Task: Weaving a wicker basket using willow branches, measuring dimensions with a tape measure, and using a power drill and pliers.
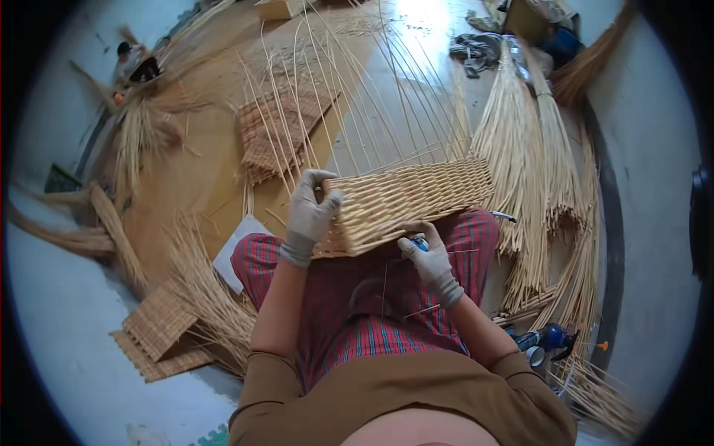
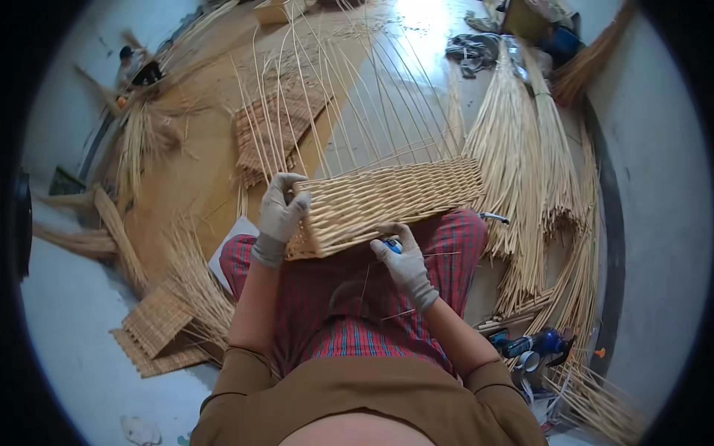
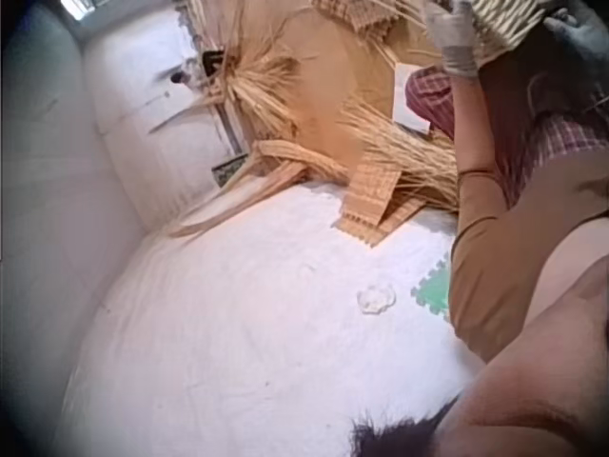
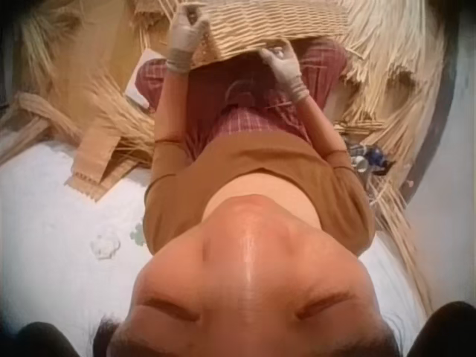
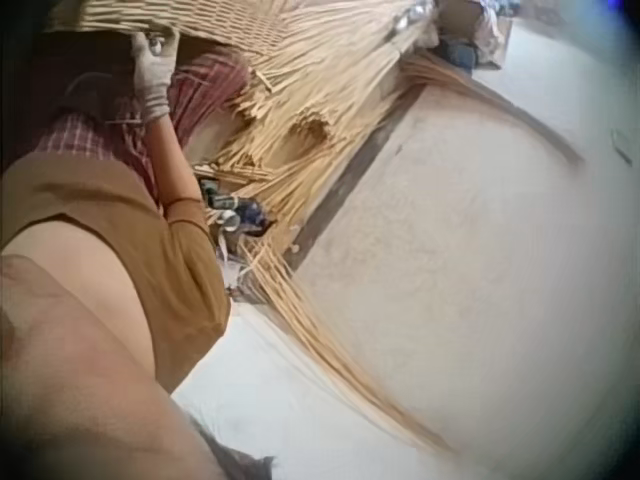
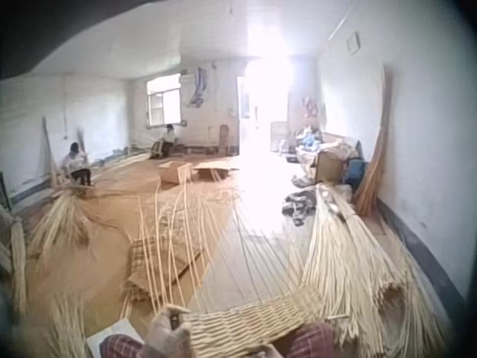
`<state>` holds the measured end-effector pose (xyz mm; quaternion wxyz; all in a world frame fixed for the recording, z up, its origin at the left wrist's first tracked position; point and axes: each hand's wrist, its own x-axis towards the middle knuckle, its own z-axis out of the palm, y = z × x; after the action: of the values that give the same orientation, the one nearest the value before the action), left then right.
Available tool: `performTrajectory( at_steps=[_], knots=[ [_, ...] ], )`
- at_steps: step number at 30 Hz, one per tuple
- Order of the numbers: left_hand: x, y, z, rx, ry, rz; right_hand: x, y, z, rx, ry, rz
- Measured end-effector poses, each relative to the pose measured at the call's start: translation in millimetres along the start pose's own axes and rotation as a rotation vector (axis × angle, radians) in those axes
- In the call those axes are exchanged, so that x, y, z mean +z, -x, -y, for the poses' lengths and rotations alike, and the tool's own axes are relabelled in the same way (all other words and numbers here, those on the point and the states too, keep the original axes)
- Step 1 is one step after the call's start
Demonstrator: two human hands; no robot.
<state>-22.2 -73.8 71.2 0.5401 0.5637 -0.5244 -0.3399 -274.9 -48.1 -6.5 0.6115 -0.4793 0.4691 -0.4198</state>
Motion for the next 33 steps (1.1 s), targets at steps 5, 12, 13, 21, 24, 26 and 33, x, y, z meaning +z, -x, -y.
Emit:
performTrajectory(
  at_steps=[5, 12, 13, 21, 24, 26, 33],
  knots=[
    [-84.9, 11.5, 95.4, 0.016, -0.276, -0.081, 48.4, -19.8, -40.3, 0.007, 0.217, 0.242],
    [-126.6, 32.3, 161.9, -0.31, -0.449, -0.039, 102.9, -54.5, -107.2, -0.01, 0.438, 0.398],
    [-140.9, 41.0, 184.8, -0.373, -0.484, -0.015, 112.4, -56.0, -114.1, 0.127, 0.467, 0.481],
    [-134.6, 77.1, 216.6, -0.486, -0.509, 0.136, 101.8, -41.7, -149.2, 0.21, 0.657, 0.549],
    [-139.4, 82.8, 203.1, -0.428, -0.633, 0.172, 109.3, -40.2, -125.1, 0.256, 0.578, 0.617],
    [-131.4, 78.3, 190.7, -0.446, -0.626, 0.172, 102.8, -44.5, -129.0, 0.27, 0.577, 0.61],
    [-112.8, 97.1, 192.0, -0.324, -0.99, -0.117, 111.4, -33.8, -95.3, 0.455, 0.285, 0.59]
  ],
)
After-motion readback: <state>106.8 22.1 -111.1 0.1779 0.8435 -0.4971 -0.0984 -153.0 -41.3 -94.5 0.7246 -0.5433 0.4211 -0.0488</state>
